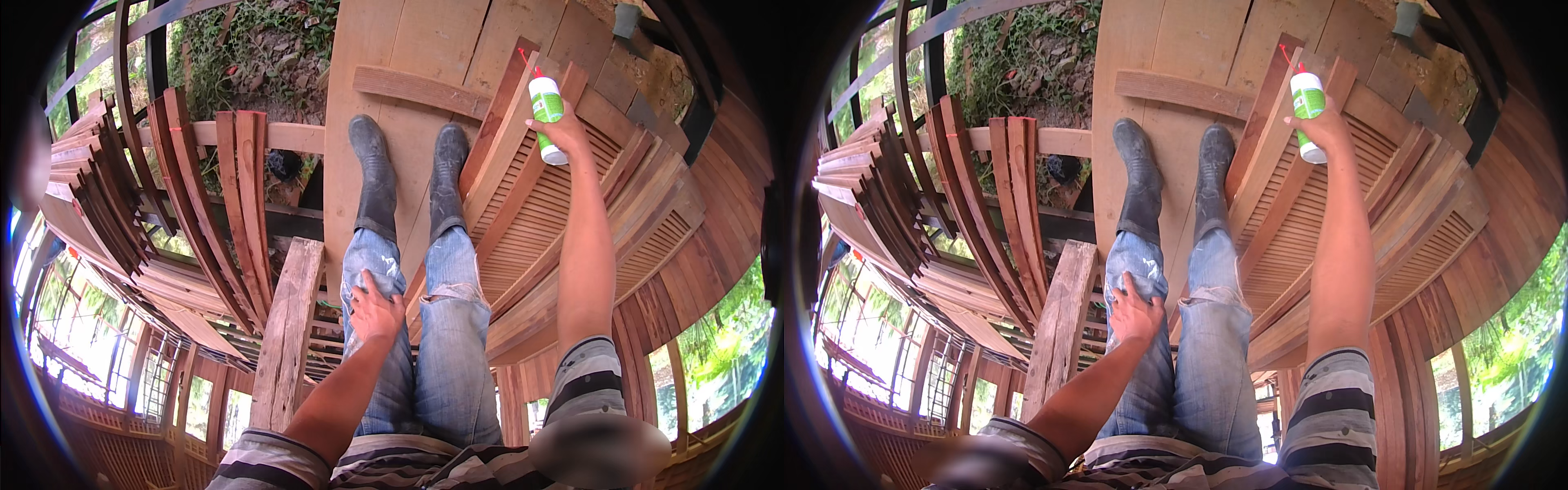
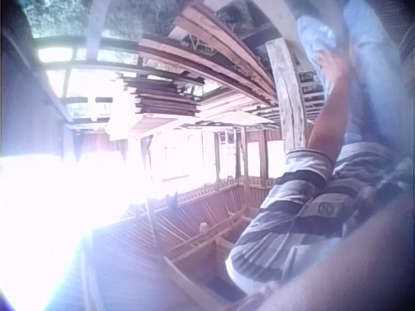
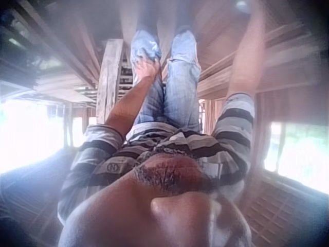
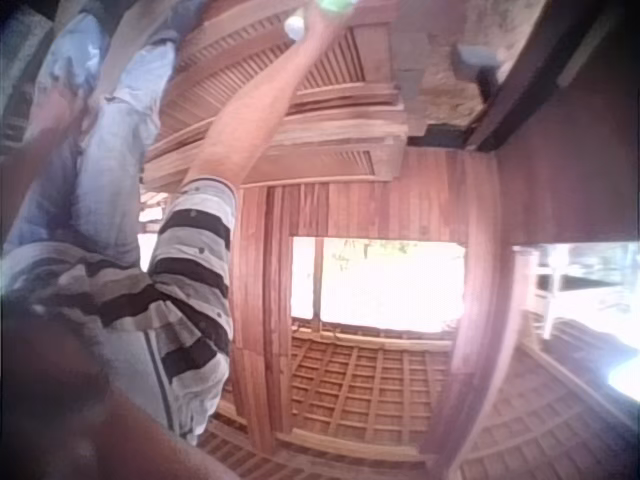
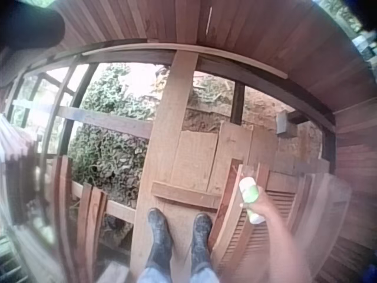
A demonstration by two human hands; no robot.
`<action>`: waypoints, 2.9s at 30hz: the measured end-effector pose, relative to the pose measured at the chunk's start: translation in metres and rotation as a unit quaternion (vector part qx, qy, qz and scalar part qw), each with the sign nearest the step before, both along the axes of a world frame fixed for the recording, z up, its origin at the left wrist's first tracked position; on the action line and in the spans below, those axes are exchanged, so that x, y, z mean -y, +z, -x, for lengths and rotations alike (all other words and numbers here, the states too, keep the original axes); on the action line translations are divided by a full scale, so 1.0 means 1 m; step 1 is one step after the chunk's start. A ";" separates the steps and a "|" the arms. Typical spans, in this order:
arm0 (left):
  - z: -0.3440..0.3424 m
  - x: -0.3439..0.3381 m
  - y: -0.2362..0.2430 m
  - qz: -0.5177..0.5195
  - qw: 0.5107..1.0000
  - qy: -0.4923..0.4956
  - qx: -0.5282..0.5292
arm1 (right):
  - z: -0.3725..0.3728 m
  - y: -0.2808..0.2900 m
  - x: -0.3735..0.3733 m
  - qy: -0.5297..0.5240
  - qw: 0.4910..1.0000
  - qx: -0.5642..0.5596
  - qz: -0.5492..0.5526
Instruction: The person applies glue to a wooden slatted panel, positions it against a wooden structure, and secures it using a nail gun. The task involves handling wooden panels and tools in a construction setting.
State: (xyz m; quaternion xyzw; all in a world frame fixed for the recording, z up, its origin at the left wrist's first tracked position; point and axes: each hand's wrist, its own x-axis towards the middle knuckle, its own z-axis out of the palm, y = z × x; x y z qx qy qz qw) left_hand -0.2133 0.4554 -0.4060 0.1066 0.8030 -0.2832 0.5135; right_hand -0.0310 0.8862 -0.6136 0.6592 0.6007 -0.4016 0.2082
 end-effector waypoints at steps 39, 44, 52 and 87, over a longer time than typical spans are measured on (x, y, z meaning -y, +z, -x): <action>0.002 0.001 0.000 0.004 1.000 -0.005 0.003 | 0.002 0.010 -0.017 0.026 0.996 0.079 0.010; 0.000 0.003 -0.001 -0.001 1.000 -0.013 0.009 | -0.001 0.015 -0.027 -0.015 0.997 0.006 0.075; -0.004 0.008 -0.002 -0.010 1.000 -0.020 -0.006 | -0.010 0.023 -0.028 0.042 0.999 0.032 0.006; -0.003 0.005 -0.003 0.001 1.000 -0.018 0.001 | 0.002 0.028 -0.019 0.157 0.977 0.137 -0.054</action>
